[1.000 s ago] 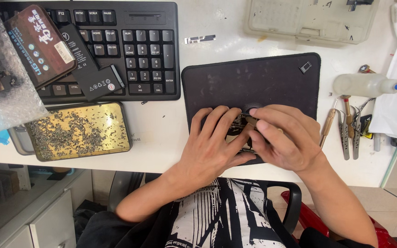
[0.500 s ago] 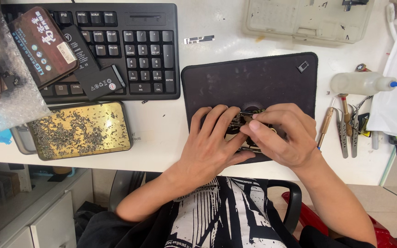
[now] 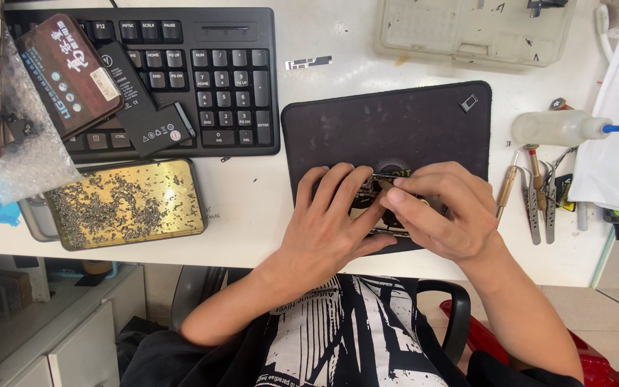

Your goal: The person repairs a disassembled smartphone on a workbench. They use a screwdriver to remove and install screws, handle small components, and adjust internal parts of the phone chassis.

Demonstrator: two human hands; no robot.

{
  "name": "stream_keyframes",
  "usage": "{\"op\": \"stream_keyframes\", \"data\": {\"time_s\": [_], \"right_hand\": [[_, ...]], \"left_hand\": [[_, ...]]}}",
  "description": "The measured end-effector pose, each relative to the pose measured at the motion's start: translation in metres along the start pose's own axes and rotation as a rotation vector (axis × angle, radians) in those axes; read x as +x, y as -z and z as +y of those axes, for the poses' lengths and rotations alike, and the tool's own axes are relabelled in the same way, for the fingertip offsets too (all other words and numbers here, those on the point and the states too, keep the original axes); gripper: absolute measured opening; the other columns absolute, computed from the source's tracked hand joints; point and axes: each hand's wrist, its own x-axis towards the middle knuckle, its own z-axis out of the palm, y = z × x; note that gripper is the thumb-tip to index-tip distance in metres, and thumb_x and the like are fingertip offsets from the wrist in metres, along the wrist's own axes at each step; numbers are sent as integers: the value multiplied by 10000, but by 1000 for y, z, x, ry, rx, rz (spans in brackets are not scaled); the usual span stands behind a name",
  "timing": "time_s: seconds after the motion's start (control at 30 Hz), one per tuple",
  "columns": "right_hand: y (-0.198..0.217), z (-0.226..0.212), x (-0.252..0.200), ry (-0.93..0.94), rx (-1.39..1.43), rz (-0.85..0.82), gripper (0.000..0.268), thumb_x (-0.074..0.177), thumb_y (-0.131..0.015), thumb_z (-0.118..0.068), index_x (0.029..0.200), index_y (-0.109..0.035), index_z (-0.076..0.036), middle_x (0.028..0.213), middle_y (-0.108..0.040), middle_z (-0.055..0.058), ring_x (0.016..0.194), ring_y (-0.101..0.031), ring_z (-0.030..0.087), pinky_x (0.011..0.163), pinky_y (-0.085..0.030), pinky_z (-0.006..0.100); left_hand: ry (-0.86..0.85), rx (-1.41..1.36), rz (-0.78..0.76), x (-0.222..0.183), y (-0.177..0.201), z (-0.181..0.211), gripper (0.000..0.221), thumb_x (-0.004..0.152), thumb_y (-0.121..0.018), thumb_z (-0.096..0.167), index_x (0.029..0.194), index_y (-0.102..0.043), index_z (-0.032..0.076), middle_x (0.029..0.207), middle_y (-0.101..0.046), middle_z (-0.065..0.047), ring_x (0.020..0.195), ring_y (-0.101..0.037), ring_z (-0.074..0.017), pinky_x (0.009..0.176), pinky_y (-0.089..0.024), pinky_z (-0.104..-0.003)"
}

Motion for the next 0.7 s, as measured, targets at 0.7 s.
{"op": "stream_keyframes", "data": {"time_s": [0.7], "right_hand": [[-3,-12,-7,25,-106,-13,443,933,-789,48,1268,-522,-67,1044,-719,178,875,-708,319,746,-586,364]], "left_hand": [[-27,-3,66,-7,10,2,534,908,-760,427,1275,-674,50,1427,-500,-190,1369,-463,-368,1167,-367,-554]]}}
